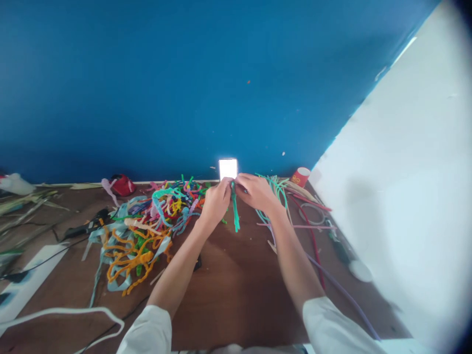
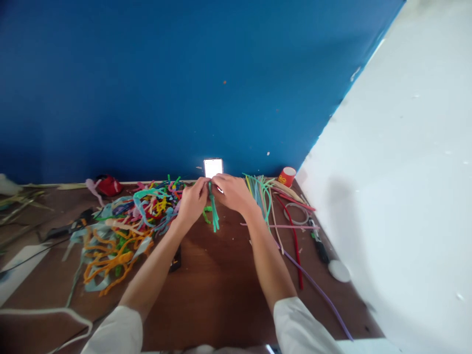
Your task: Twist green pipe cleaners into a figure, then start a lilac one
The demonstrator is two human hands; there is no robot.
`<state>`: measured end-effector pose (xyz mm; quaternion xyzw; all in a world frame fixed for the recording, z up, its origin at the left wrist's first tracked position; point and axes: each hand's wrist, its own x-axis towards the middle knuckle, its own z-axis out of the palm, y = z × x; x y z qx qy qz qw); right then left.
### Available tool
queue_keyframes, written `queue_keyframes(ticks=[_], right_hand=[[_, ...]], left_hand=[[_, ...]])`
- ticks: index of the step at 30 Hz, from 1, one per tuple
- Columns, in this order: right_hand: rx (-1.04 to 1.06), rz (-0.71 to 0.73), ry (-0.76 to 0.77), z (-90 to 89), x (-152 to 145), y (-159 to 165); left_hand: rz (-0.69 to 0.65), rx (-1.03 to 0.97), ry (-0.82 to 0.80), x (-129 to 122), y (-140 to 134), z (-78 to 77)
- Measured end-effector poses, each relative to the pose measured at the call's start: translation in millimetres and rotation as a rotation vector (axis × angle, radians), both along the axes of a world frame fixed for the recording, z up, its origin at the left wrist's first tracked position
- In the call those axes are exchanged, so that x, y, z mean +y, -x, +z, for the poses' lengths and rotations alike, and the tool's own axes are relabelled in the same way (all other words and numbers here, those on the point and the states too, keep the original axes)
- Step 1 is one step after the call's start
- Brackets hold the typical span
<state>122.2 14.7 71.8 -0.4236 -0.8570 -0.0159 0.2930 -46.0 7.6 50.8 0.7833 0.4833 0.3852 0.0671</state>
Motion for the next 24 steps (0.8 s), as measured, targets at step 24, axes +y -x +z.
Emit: queue_keyframes(ticks=[24], right_hand=[[0.444, 0.065, 0.227, 5.1, 3, -12]], left_hand=[[-0.356, -0.566, 0.448, -1, -5, 2.9]])
